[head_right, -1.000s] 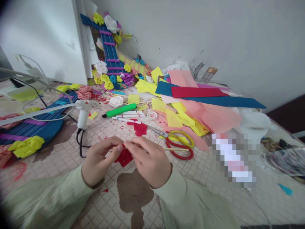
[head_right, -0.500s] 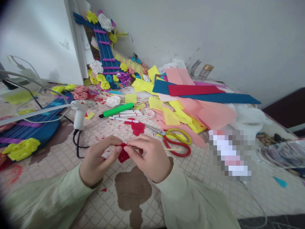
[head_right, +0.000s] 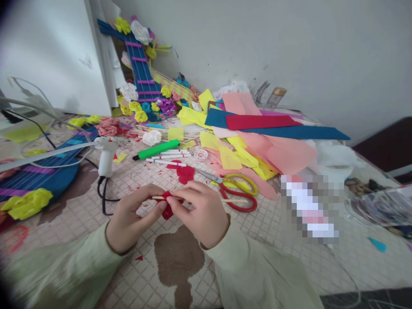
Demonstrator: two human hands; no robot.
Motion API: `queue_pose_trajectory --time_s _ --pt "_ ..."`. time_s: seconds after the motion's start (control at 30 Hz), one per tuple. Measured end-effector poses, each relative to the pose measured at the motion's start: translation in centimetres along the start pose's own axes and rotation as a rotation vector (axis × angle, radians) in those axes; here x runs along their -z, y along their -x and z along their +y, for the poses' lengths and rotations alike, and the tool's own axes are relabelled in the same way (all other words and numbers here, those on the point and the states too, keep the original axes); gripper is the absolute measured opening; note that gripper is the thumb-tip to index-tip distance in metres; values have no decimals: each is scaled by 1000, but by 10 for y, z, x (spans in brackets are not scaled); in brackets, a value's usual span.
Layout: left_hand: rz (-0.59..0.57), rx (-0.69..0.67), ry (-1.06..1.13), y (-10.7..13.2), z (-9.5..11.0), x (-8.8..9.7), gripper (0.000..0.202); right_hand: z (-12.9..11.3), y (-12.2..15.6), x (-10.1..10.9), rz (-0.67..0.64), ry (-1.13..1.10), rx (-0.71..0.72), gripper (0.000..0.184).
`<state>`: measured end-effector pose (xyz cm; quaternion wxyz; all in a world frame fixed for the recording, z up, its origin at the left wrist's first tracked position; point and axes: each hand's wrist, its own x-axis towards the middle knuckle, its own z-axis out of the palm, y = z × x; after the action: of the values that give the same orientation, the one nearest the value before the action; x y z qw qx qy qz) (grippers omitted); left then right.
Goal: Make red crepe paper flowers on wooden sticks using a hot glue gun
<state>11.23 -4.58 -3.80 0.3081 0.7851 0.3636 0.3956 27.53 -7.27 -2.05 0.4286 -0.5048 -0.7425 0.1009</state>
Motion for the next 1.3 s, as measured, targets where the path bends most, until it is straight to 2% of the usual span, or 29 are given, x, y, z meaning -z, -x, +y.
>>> queue_pose_trajectory --time_s 0.43,0.73,0.97,1.3 --pt "-24 244 363 -1 -1 -3 11 3 -1 -3 38 43 44 13" --pt "-34 365 419 -1 3 -4 11 4 0 -6 57 63 42 11" --pt "-34 357 451 -1 -1 -5 12 3 1 -8 45 -8 17 8" --pt "-35 266 355 -1 0 -1 14 3 1 -5 -56 -159 -156 2"
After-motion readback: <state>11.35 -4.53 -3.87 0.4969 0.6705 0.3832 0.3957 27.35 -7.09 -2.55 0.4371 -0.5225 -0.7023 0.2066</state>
